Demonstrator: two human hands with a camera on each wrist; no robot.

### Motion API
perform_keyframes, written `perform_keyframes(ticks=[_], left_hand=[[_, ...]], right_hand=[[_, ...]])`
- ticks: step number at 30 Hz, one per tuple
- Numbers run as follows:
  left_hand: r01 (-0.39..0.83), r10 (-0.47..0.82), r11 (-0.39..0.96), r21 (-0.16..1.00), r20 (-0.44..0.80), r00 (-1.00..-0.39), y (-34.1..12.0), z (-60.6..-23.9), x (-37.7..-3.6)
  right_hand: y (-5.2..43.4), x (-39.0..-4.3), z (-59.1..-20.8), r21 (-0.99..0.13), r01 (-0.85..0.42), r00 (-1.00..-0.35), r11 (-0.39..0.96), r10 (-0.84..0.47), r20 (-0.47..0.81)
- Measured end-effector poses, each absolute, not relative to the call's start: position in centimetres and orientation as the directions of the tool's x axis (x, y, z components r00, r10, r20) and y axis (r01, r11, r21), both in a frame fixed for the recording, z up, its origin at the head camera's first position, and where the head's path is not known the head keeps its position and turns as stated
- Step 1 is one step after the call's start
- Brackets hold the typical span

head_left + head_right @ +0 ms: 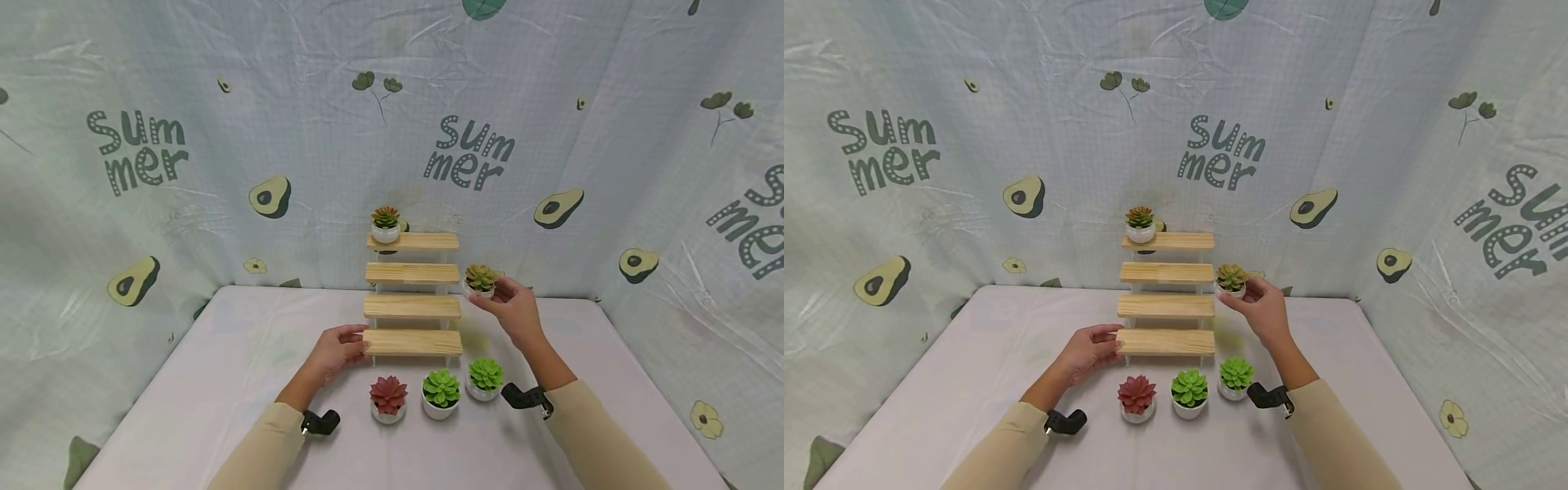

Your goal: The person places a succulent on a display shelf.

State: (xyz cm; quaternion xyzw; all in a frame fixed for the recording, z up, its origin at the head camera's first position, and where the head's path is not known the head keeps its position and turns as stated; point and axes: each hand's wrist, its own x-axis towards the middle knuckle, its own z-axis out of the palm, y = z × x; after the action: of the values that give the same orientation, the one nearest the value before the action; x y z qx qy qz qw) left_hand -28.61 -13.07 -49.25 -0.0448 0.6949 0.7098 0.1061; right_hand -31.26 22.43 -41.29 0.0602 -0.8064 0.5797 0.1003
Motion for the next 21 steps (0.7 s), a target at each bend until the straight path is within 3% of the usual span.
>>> perform_keyframes(ticks=[7,21], left_hand=[[-0.210,0.093,-0.018,0.978,-0.208,-0.974,-13.1,-49.3,-28.7],[-0.204,0.091,-0.029,0.979,-0.201,-0.975,-13.1,-49.3,-28.6]], right_hand=[[20.7,-32.6,-39.9,-0.933,-0.252,-0.966,0.259,-0.010,0.258],[18.7,-35.1,-37.4,-0.923,-0.285,-0.958,0.259,-0.035,0.286]])
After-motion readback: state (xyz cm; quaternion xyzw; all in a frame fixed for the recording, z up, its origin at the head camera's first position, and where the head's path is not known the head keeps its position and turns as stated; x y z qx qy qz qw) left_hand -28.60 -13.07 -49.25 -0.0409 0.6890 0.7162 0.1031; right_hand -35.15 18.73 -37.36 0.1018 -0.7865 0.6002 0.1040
